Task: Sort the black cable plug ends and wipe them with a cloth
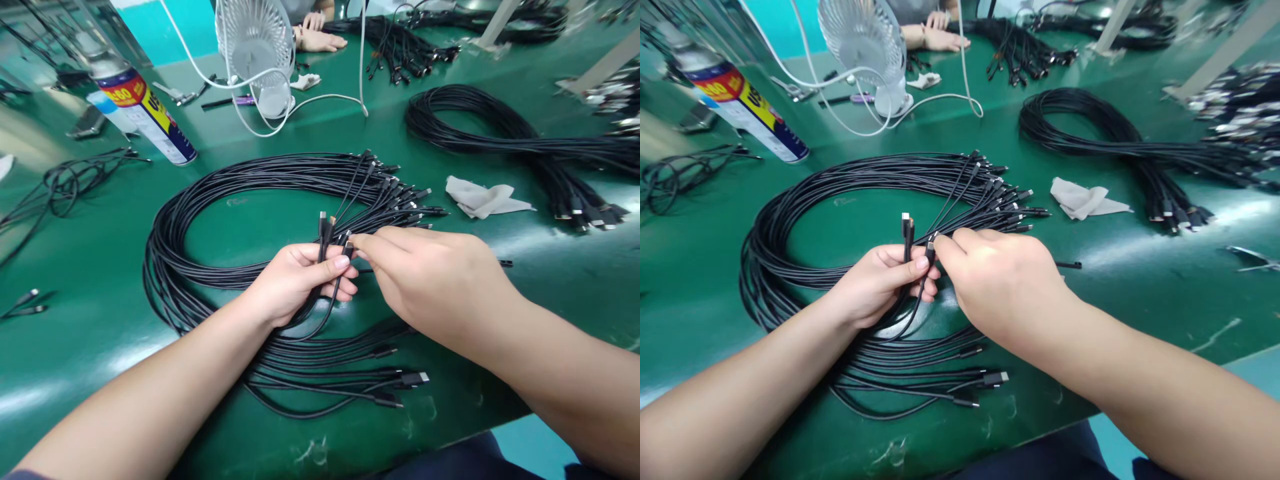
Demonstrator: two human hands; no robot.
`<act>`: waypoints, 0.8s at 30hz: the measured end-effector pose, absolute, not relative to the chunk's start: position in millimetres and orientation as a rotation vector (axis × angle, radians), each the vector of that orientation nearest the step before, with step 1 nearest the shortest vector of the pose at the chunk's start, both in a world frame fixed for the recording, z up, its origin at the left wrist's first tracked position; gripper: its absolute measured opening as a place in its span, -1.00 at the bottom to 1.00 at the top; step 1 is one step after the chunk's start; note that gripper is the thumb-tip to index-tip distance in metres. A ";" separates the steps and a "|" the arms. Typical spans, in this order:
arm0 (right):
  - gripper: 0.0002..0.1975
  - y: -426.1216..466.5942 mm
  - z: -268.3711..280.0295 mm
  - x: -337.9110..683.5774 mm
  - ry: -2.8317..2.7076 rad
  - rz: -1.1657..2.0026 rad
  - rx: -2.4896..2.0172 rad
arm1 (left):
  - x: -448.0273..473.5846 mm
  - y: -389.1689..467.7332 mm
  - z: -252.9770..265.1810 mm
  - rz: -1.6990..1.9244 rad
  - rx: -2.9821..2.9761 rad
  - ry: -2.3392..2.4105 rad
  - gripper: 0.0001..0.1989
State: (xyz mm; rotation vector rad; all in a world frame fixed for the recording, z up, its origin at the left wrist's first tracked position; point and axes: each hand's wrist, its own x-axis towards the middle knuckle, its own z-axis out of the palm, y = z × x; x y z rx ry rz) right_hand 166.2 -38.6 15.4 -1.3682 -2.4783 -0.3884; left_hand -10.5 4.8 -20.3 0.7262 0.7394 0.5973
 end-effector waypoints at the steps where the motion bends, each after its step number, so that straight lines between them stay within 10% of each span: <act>1: -0.71 -38.6 15.3 166.0 -2.481 -0.387 -1.374 | -10.5 4.9 -20.3 0.599 0.727 0.741 -0.80; 24: -0.71 -37.9 15.9 167.4 -2.513 -0.321 -1.421 | -9.4 5.7 -21.0 0.592 0.753 0.772 -0.77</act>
